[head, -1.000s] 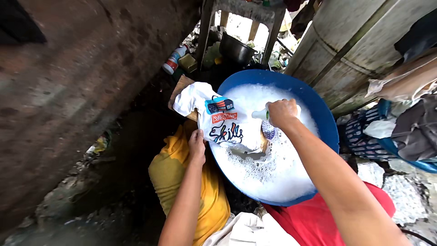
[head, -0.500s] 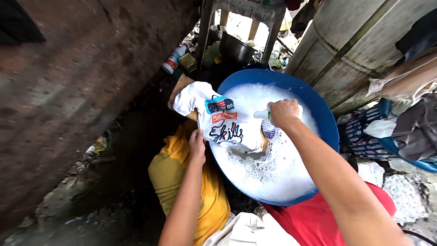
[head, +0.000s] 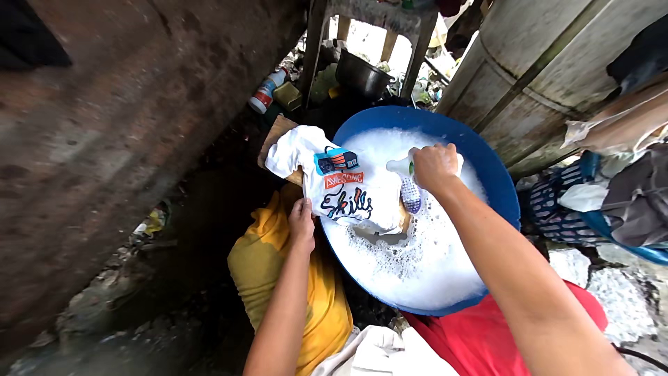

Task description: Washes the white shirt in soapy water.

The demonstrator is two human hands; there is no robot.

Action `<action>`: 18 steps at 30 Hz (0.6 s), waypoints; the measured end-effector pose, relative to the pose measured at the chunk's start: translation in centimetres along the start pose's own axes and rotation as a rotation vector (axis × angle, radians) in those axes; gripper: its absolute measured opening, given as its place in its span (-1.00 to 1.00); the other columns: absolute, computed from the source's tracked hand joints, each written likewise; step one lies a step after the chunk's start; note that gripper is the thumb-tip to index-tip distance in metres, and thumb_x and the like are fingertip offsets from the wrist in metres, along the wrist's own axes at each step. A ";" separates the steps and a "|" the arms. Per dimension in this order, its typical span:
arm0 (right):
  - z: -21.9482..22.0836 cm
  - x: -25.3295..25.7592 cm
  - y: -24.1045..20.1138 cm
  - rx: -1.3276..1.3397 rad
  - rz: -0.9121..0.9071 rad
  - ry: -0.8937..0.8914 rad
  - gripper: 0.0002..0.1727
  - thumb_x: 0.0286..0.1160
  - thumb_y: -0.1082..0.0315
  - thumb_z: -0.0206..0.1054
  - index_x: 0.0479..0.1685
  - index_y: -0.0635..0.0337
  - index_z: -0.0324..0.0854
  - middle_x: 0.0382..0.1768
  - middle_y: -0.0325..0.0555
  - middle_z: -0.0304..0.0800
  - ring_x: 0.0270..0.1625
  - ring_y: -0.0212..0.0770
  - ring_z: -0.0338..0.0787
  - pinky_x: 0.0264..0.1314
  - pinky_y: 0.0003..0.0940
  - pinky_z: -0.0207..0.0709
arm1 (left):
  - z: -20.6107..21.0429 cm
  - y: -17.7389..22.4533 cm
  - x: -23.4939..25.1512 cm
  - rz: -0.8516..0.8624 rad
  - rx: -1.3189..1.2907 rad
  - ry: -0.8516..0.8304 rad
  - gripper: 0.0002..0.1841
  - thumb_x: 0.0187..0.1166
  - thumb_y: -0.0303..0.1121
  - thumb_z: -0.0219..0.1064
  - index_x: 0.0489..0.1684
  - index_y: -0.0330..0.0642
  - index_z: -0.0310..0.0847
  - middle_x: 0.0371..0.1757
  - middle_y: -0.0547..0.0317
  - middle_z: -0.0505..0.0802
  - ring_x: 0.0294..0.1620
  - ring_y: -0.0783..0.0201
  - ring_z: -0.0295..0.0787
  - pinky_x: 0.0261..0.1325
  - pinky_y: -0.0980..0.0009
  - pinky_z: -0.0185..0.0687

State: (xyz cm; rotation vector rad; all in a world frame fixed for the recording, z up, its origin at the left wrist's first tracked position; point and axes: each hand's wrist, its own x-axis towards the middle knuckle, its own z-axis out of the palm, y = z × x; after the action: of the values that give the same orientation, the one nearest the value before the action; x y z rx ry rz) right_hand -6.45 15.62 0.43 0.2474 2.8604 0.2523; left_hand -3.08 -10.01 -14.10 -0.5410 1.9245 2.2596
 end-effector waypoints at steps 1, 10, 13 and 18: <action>0.0 0.1 -0.1 -0.001 -0.003 0.009 -0.58 0.36 0.52 0.44 0.26 0.27 0.71 0.16 0.38 0.78 0.37 0.44 0.66 0.34 0.44 0.35 | 0.0 0.0 0.0 -0.002 -0.003 0.001 -0.63 0.89 -0.25 -0.01 0.43 -0.30 0.46 0.24 -0.07 0.68 0.15 0.22 0.63 0.29 0.20 0.54; 0.0 0.2 0.5 -0.019 0.024 -0.014 -0.59 0.38 0.51 0.44 0.26 0.31 0.70 0.17 0.41 0.77 0.38 0.45 0.65 0.38 0.45 0.33 | -0.1 -0.1 0.0 0.013 -0.013 -0.005 -0.65 0.89 -0.26 -0.01 0.40 -0.29 0.46 0.16 -0.01 0.68 0.08 0.28 0.61 0.24 0.27 0.54; 0.1 0.0 0.9 -0.043 0.038 -0.041 -0.59 0.37 0.50 0.44 0.27 0.27 0.70 0.17 0.37 0.78 0.37 0.42 0.67 0.37 0.42 0.35 | -0.1 -0.2 0.1 0.017 0.004 -0.006 -0.65 0.89 -0.25 -0.01 0.38 -0.29 0.48 0.14 0.01 0.68 0.07 0.29 0.60 0.24 0.27 0.53; 1.1 -1.4 0.7 -0.030 0.000 -0.087 -0.61 0.37 0.49 0.45 0.23 0.27 0.72 0.14 0.39 0.79 0.34 0.44 0.68 0.32 0.46 0.36 | -0.1 0.1 -0.2 0.007 0.004 -0.001 -0.64 0.89 -0.26 -0.01 0.41 -0.30 0.47 0.17 -0.02 0.67 0.10 0.26 0.59 0.27 0.24 0.52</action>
State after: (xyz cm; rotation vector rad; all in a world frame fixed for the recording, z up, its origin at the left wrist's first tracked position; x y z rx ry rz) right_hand -4.72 16.23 -0.17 0.2468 2.7683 0.2779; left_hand -2.87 -10.12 -13.93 -0.5328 1.9329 2.2595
